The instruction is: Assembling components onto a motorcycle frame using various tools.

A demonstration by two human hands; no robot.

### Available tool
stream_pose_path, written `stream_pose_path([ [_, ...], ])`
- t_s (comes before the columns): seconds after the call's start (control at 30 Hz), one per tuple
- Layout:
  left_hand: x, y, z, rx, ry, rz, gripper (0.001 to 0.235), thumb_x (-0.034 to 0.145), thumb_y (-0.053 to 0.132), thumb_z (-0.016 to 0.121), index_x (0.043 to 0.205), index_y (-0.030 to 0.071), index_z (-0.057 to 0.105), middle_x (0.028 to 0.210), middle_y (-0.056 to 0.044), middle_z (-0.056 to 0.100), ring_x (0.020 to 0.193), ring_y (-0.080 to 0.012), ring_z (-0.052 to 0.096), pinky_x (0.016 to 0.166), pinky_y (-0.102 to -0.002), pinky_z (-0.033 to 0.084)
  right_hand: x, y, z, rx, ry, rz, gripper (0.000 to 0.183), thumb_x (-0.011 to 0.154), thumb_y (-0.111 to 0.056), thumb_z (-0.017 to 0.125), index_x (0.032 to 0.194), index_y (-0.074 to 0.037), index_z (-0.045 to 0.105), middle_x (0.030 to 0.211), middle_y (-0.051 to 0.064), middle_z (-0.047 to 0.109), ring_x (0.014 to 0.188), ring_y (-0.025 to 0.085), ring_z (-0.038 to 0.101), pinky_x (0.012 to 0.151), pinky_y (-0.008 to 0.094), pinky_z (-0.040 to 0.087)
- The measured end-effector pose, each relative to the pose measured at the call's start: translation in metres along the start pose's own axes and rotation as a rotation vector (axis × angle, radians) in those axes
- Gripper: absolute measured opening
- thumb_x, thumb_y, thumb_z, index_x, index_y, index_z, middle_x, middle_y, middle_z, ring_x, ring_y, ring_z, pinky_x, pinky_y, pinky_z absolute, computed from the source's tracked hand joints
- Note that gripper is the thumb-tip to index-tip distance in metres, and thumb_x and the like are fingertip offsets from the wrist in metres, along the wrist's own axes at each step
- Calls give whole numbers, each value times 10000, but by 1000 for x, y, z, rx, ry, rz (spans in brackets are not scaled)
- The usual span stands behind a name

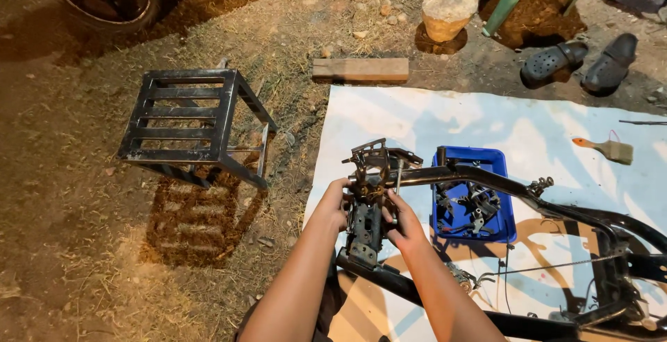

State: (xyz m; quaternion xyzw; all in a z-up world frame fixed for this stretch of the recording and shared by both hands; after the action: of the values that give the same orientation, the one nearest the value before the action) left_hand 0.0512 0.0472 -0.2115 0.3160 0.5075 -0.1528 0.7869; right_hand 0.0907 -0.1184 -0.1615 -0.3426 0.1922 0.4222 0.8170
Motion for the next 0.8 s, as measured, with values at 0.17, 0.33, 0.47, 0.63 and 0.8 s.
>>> stream_pose_path([
  [0.17, -13, 2, 8, -12, -8, -21, 422, 787, 472, 615, 946, 82, 576, 946, -103, 590, 836, -292, 555, 750, -477, 503, 24, 5, -20, 59, -112, 10, 156, 992, -289, 666, 942, -142, 644, 665, -51, 511, 511, 83, 379, 571, 232, 348],
  [0.33, -9, 2, 14, 8, -9, 11, 460, 798, 481, 591, 967, 54, 615, 970, -140, 621, 869, -317, 592, 763, -497, 514, 20, -5, -13, 12, -131, 62, 155, 989, -271, 650, 907, -142, 627, 670, -62, 531, 478, 73, 364, 536, 221, 340],
  [0.47, -25, 8, 20, 23, -22, 68, 438, 844, 456, 519, 1010, 66, 630, 989, -150, 640, 902, -313, 613, 797, -501, 528, 11, -7, 3, -45, -178, 120, 197, 986, -302, 644, 911, -120, 625, 669, -47, 540, 455, 70, 357, 534, 232, 362],
  [0.63, -27, 11, 25, 36, -81, 107, 421, 865, 415, 448, 1047, 94, 650, 1015, -166, 661, 894, -303, 628, 798, -485, 543, 5, -12, 6, -69, -133, 127, 196, 971, -293, 641, 920, -104, 623, 687, -43, 546, 453, 72, 352, 569, 230, 393],
  [0.8, -15, 8, 21, 44, -103, 110, 436, 870, 425, 461, 1049, 80, 659, 984, -163, 667, 863, -295, 641, 798, -480, 553, 1, -16, 10, -118, -129, 43, 145, 967, -250, 664, 927, -120, 613, 737, -54, 567, 480, 64, 359, 514, 219, 309],
])
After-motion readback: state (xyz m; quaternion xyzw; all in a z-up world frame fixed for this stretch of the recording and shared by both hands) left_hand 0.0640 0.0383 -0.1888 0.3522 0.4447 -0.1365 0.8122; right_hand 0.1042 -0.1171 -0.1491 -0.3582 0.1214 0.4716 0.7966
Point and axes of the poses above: each hand's wrist, its own x-axis towards the middle knuckle, its own z-axis out of the palm, y = z × x, the point moved 5 cm from there along x, towards the middle knuckle
